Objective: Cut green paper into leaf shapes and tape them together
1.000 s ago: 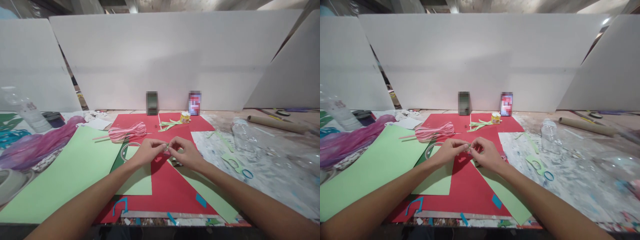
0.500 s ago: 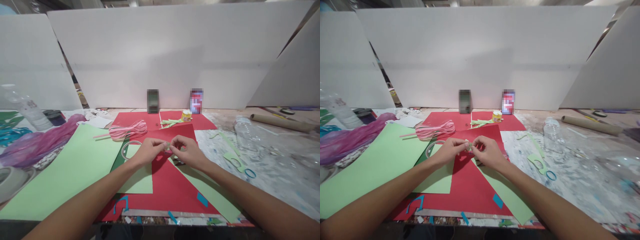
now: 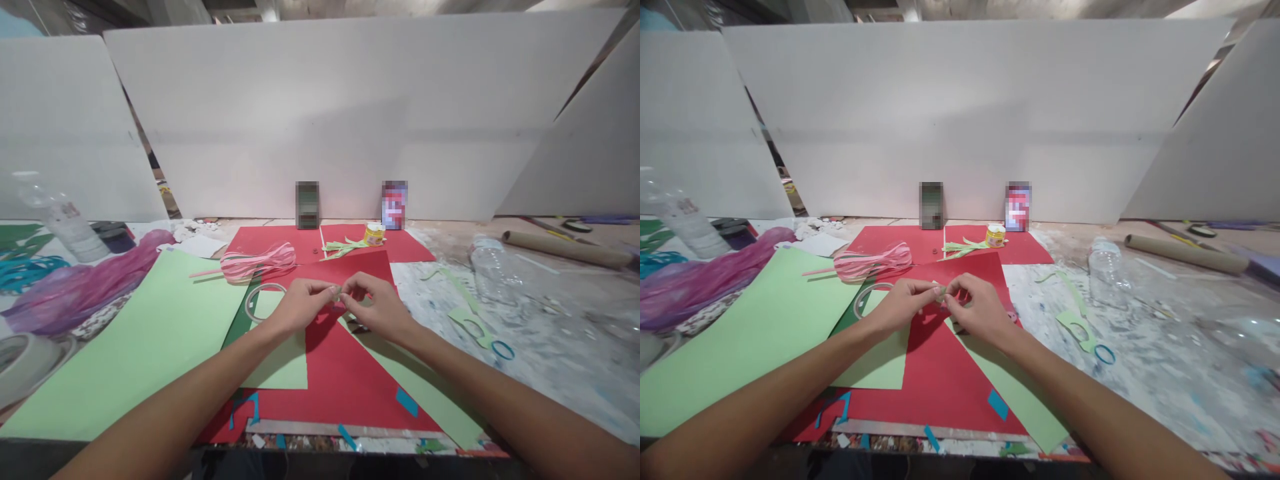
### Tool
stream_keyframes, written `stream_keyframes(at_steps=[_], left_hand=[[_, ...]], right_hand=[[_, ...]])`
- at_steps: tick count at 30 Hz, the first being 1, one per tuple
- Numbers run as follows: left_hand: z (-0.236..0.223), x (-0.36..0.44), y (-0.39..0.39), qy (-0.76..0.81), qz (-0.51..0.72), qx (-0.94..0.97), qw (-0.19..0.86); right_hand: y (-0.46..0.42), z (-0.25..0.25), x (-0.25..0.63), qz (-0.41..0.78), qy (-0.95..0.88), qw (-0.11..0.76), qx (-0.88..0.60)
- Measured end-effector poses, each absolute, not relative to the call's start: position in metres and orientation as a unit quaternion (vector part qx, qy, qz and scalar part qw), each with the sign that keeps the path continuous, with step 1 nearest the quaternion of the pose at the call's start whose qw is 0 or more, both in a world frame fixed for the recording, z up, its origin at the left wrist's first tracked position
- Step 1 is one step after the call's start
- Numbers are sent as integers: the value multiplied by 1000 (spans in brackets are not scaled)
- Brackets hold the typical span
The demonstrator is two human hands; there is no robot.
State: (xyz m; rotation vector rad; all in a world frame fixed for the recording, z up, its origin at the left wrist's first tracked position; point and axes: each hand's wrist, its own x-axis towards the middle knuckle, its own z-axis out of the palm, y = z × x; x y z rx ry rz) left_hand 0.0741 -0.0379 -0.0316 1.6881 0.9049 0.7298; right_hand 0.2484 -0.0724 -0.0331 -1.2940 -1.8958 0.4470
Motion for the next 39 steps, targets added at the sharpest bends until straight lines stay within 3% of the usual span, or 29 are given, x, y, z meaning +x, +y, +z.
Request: stream_keyframes(at_steps=[18, 24, 30, 35, 39], left_hand=[[-34, 73, -38, 385, 303, 707, 510], [-37, 74, -37, 333, 317, 663, 591], [-32, 74, -39, 373, 320, 669, 558], [-32, 73, -39, 385, 308, 696, 522], [-33, 73, -38, 387, 311, 721, 483]], right_hand=[[-74, -36, 245, 157, -739, 394, -524], [-76, -33, 243, 152, -732, 402, -530], [-71, -37, 246, 261, -677, 447, -523], [-70, -35, 250, 289, -704, 359, -540], [-70, -33, 251, 275, -716, 353, -536]])
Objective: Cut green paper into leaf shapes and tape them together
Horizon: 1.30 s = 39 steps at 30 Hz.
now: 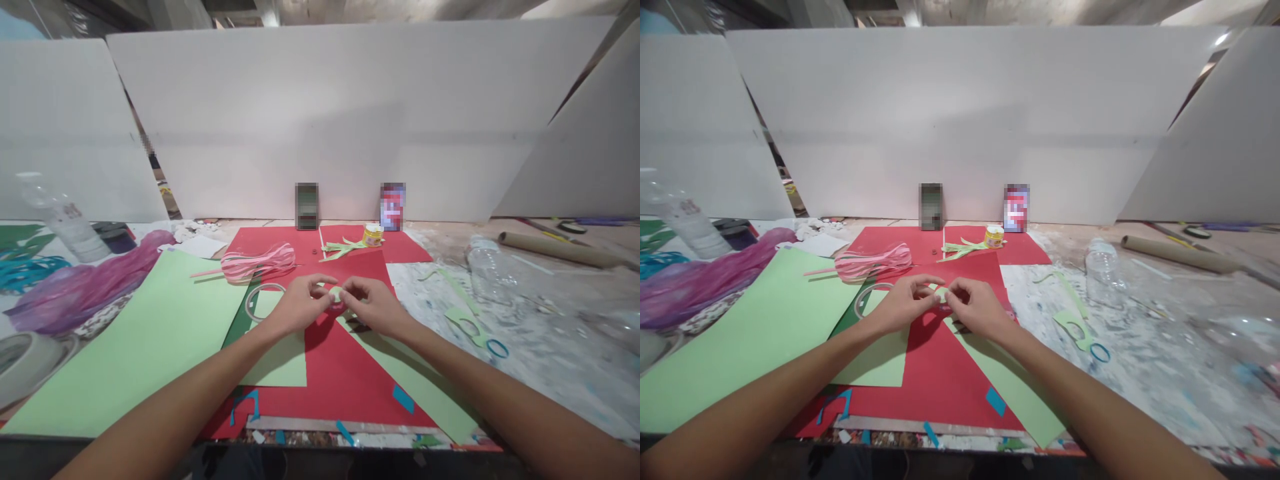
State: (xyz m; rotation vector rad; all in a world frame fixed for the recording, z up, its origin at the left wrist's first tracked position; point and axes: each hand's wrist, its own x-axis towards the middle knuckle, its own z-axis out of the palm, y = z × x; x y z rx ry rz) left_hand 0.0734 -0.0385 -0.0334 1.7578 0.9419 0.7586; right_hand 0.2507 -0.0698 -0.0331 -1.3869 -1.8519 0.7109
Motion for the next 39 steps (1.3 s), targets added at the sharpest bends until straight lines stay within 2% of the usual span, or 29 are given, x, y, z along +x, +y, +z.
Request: stream_keyframes(at_steps=[9, 19, 22, 27, 34, 39], left_hand=[[-29, 71, -38, 393, 304, 742, 450], [-23, 70, -40, 403, 286, 746, 446], [-24, 70, -39, 392, 306, 740, 453], [-26, 71, -34, 385, 355, 714, 465], [-23, 71, -38, 370, 342, 712, 488], [-21, 73, -42, 381, 343, 728, 455]], right_hand=[[-66, -37, 257, 335, -710, 340, -519], [-69, -33, 255, 349, -708, 338, -513], [-70, -31, 254, 335, -710, 349, -511], [-71, -31, 252, 375, -694, 338, -514], [-76, -29, 245, 348, -699, 350, -517], [-80, -25, 241, 321, -708, 362, -515]])
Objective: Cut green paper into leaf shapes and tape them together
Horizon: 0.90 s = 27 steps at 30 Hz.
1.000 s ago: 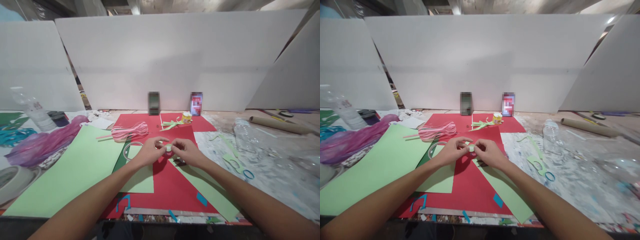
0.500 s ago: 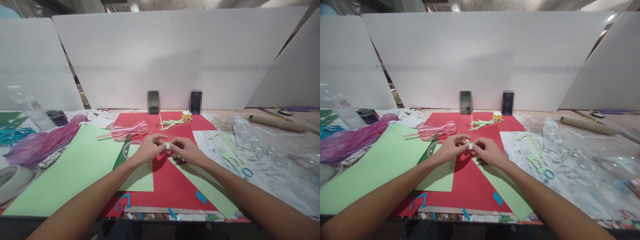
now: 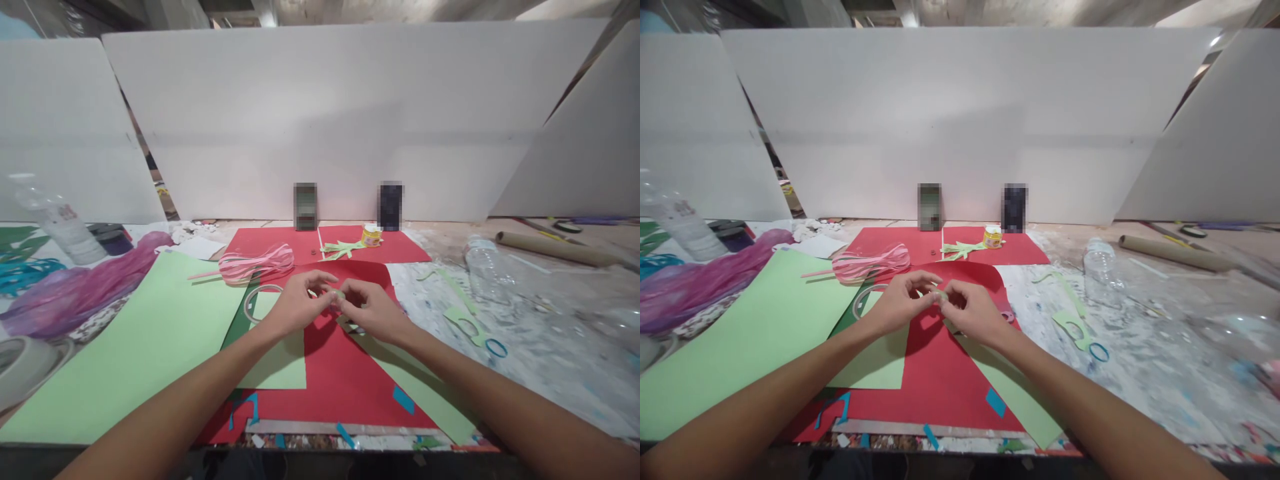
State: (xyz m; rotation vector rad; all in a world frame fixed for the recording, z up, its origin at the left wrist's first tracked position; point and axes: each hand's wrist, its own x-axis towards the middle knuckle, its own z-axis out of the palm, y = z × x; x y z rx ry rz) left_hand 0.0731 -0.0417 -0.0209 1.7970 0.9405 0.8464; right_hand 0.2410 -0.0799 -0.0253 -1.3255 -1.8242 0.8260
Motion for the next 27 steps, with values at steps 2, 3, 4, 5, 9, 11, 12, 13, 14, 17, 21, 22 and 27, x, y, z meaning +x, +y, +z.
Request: stream_keyframes(at_steps=[2, 3, 4, 5, 9, 11, 12, 13, 14, 17, 21, 22, 27], left_hand=[[-23, 74, -42, 387, 347, 733, 438], [-24, 74, -42, 389, 348, 737, 430], [-25, 74, -42, 389, 349, 741, 420], [-26, 75, -41, 389, 351, 747, 410], [-28, 75, -42, 389, 353, 750, 401], [-27, 74, -42, 391, 352, 743, 414], [-26, 74, -43, 392, 353, 738, 421], [-25, 74, -43, 393, 353, 734, 427], [-24, 74, -43, 393, 355, 729, 434], [-23, 73, -41, 392, 366, 713, 451], [-26, 75, -40, 383, 382, 705, 458], [-26, 75, -41, 383, 382, 706, 456], [-25, 77, -46, 383, 362, 748, 403]], right_hand=[[-80, -26, 240, 284, -719, 372, -515], [-80, -26, 240, 262, -724, 377, -514], [-80, -27, 240, 243, -729, 381, -514], [-80, -28, 240, 230, -733, 381, -515], [-80, -30, 241, 233, -733, 370, -521], [-80, -30, 242, 235, -732, 367, -523], [-79, -30, 242, 234, -731, 367, -526], [-79, -30, 243, 235, -728, 369, -528], [-78, -30, 244, 238, -724, 373, -529], [-76, -32, 245, 263, -708, 393, -524], [-77, -32, 245, 290, -701, 398, -516], [-78, -31, 245, 288, -704, 395, -515], [-82, -28, 242, 262, -719, 388, -514]])
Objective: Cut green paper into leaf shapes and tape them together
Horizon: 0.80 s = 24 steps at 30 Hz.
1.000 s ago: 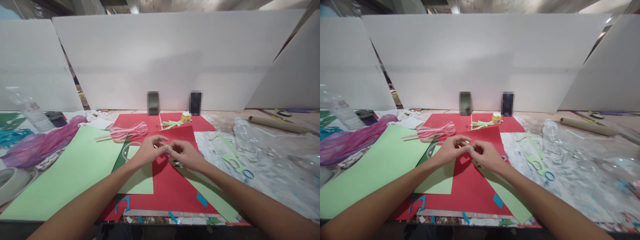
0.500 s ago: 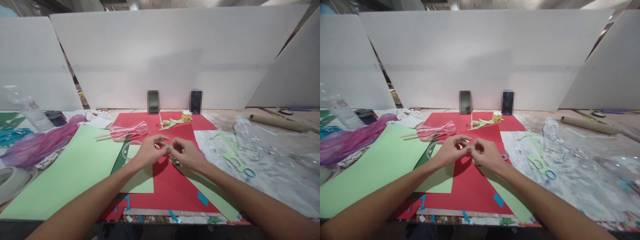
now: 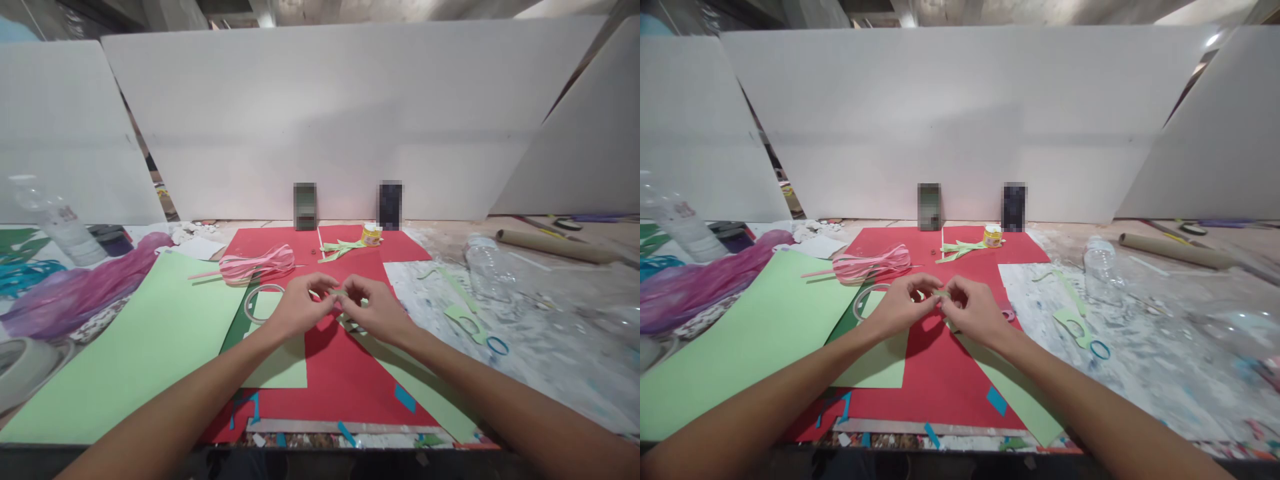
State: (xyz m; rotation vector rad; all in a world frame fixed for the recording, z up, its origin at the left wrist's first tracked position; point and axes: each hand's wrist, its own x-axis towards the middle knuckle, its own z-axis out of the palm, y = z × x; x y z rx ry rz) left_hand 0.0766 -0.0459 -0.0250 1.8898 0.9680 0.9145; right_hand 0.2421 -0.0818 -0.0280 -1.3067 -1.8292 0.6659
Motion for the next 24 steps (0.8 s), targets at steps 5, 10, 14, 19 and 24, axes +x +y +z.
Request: stream_keyframes(at_steps=[5, 10, 14, 19, 24], left_hand=[[-23, 77, -50, 391, 337, 780, 356], [-22, 77, -51, 393, 334, 786, 342], [-21, 76, -51, 393, 326, 788, 343], [-22, 76, -51, 389, 343, 785, 340], [-21, 75, -50, 391, 334, 785, 345]], right_hand=[[-82, -29, 241, 231, -722, 393, -520], [-82, -28, 241, 237, -710, 399, -529], [-82, -25, 242, 246, -708, 390, -536], [-84, -23, 242, 242, -722, 395, -514], [-85, -22, 241, 256, -712, 393, -522]])
